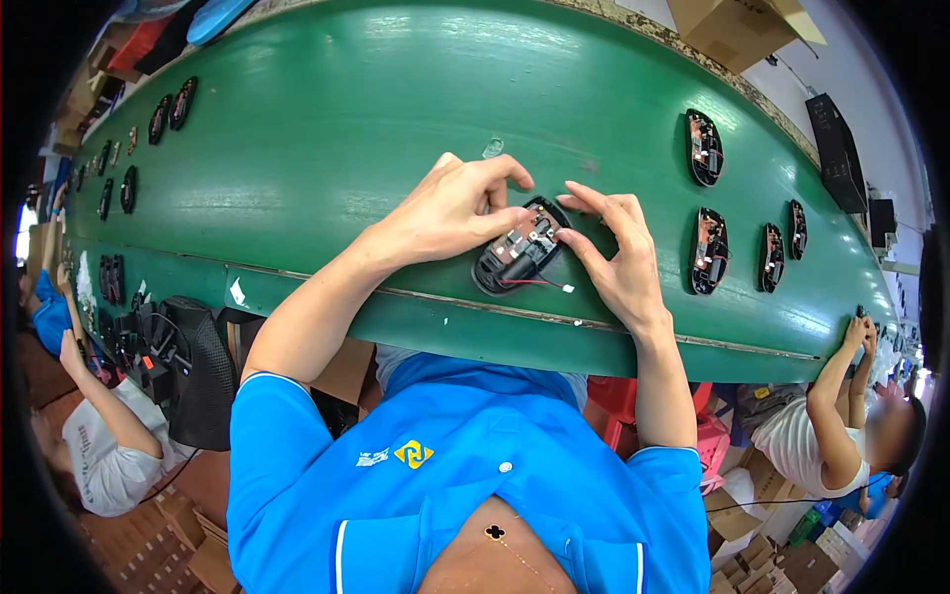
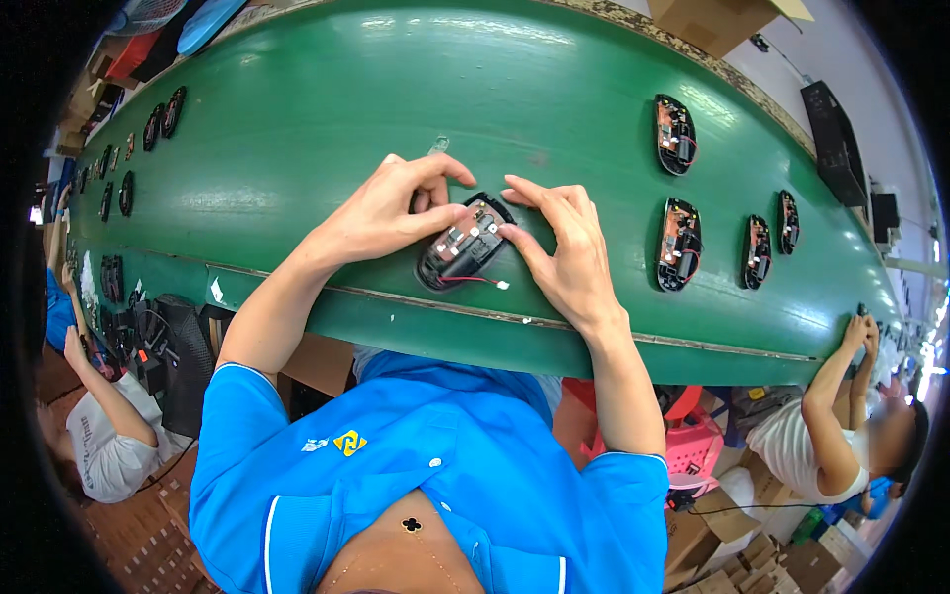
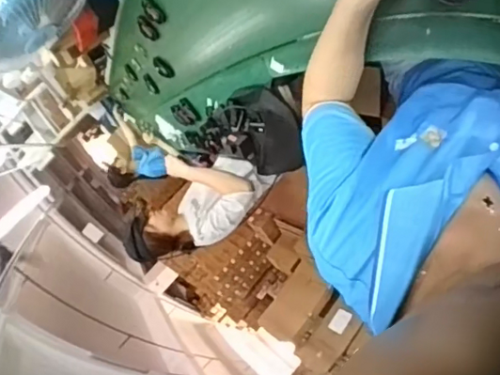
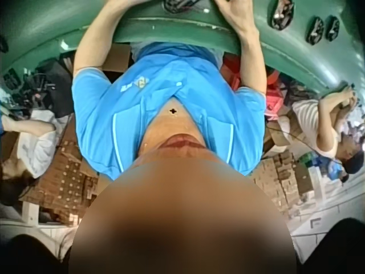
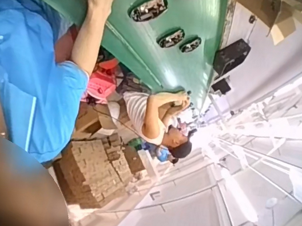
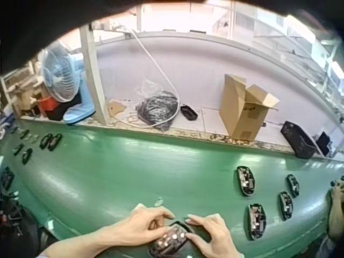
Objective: Assembling electronic devices, specifically computer mice, on a factory production line.
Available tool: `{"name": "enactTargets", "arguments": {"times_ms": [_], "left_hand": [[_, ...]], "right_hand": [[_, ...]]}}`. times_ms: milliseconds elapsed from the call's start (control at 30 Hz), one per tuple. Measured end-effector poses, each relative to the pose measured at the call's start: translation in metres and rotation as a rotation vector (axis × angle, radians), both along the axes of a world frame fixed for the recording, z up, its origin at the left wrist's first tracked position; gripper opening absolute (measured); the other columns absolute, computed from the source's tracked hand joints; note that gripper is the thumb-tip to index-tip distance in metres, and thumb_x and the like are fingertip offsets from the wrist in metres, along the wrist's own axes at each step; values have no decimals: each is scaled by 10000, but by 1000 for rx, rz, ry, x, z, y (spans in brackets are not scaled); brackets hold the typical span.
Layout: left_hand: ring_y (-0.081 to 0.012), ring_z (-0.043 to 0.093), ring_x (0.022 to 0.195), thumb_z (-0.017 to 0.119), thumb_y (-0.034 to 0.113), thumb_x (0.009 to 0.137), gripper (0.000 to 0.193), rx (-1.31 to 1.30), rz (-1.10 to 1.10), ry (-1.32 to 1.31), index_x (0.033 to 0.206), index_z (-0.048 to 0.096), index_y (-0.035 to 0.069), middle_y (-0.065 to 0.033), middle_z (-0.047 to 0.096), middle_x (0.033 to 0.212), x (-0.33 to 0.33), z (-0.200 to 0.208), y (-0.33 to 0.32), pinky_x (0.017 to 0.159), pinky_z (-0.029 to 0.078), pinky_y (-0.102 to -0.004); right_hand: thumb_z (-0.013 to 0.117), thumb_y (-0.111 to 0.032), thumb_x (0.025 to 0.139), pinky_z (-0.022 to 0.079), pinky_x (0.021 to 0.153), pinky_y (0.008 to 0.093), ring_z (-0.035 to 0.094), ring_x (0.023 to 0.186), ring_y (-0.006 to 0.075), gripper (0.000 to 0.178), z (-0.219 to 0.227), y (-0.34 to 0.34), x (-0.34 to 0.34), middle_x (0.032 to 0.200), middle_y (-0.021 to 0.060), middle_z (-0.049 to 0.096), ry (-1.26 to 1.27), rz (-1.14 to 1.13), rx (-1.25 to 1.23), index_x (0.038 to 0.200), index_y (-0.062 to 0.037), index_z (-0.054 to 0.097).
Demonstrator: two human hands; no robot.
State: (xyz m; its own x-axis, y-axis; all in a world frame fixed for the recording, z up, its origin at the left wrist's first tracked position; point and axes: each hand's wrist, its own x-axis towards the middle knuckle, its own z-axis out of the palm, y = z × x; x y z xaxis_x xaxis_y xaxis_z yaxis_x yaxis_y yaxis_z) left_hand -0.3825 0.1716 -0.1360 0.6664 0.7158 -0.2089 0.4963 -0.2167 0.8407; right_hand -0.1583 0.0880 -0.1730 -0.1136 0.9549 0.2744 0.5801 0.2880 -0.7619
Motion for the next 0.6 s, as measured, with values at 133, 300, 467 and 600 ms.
{"name": "enactTargets", "arguments": {"times_ms": [133,300,467,600], "left_hand": [[-105,500,646,698,188,890,257,207,-67,-17,1117,667,72,20,613,718,5,-14,-2,776,365,-279],[-120,499,619,710,190,875,261,256,-92,-29,1112,665,88,23,595,685,7,-18,-4,858,326,-312],[-130,506,609,713,188,868,259,219,-98,-4,1103,666,91,19,605,687,9,-16,-3,872,327,-320],[-130,513,608,714,188,864,258,197,-110,11,1098,666,89,17,614,683,12,-16,0,876,334,-325]], "right_hand": [[735,-13,814,462,941,307,571,987,184,481,1,-1,-2,1120,76,678,52,-1,-83,1281,-66,635],[728,-14,835,465,912,295,569,989,172,418,-1,0,-4,1099,86,658,106,-5,-117,1245,-66,661],[741,-54,833,450,867,286,553,945,163,291,3,3,-5,1039,73,647,108,-32,-78,1122,-64,709],[758,-83,804,440,844,295,542,882,175,184,14,4,-7,971,50,651,36,8,-79,982,-62,721]]}}
